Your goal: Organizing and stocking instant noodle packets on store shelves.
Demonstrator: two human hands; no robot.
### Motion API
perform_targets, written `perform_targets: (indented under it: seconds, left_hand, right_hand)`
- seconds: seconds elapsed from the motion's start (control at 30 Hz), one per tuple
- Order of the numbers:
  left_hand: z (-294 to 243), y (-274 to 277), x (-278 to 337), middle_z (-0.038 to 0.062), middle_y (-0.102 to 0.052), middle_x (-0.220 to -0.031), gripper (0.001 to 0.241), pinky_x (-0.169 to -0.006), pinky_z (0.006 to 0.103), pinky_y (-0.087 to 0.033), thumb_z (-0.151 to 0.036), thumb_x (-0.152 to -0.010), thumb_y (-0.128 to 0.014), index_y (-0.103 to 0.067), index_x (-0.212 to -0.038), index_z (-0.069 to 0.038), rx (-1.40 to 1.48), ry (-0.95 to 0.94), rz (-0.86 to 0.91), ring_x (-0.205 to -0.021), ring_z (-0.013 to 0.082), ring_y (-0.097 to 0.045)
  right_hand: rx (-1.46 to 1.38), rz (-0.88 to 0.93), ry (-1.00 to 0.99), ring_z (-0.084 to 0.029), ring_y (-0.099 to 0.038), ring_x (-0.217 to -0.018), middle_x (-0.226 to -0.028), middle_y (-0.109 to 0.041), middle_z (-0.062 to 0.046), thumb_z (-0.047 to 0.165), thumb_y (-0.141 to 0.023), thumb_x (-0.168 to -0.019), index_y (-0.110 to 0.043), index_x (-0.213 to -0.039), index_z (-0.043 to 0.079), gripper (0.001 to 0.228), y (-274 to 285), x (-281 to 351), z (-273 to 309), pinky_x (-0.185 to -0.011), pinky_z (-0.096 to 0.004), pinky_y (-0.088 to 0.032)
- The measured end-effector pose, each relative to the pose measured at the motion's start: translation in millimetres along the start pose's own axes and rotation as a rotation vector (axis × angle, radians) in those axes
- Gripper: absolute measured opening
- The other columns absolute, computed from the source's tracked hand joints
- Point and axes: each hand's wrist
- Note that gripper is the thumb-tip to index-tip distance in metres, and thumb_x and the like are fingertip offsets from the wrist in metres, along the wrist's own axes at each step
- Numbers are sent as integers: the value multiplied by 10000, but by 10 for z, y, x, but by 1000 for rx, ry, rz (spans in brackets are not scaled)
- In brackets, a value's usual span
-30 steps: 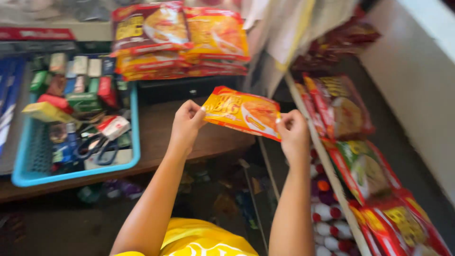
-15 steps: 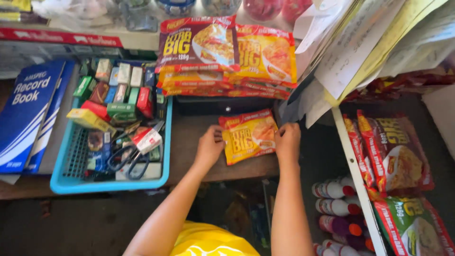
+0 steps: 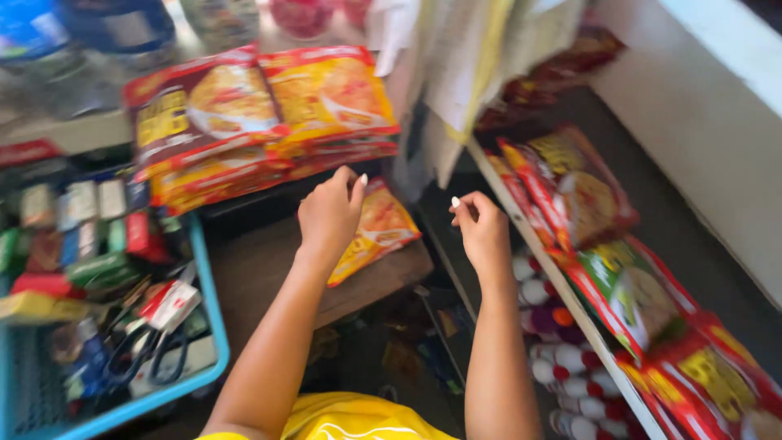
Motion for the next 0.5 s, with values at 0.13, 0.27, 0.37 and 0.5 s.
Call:
perform_targets:
  seconds: [0.13,0.27,0.37,0.5]
  left_hand:
    - [-545,-184,-131,152,-718,-765,247,-612,527,-522,-363,-988,-621,-673,-955,-124,134,-144,7,-733,398,-698]
    - [-1031,-366,-227,139,-720,-770,231,-620,526,-520,-339,-1001,-619,-661,-954,-117,258,-262,27,-741,390,-700]
    - [-1312,-482,-276,152,-715,-789,214,-641,533,-514,-317,-1006,-621,-657,-984,-107,299,-354,26,-761,410,-690]
    - [-1616,-655,-400,188,-716,-872,205,-673,524,-513,-280,-995,-647,-656,-990,-76,423,-435,35,-829,433,-679]
  right_hand:
    - [61,-119,4,-112,-664,-669,-716,-698,-40,170,-646,-1006,-685,-924,27,169,574,228,314,-640,-297,-501]
    - [33,-284,-29,-119,-636,-665,-725,-689,-43,176,-638,-1016,-688,-959,31,164,1070,392,311,-629,-294,-496]
    - [80,-412,-66,-134,-677,-681,-766,-715,-38,190,-649,-1005,-673,-948,29,172,1347,494,190,-637,-302,-515]
    - [415,-612,-269,-265,-693,-818,-904,-718,-107,234,-693,-1001,-689,-987,46,189,1607,600,316,-723,-401,-518]
Point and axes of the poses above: each hand's wrist, its own x-axis away from the middle knuckle, its own y-axis out of the back of the hand, z = x × y
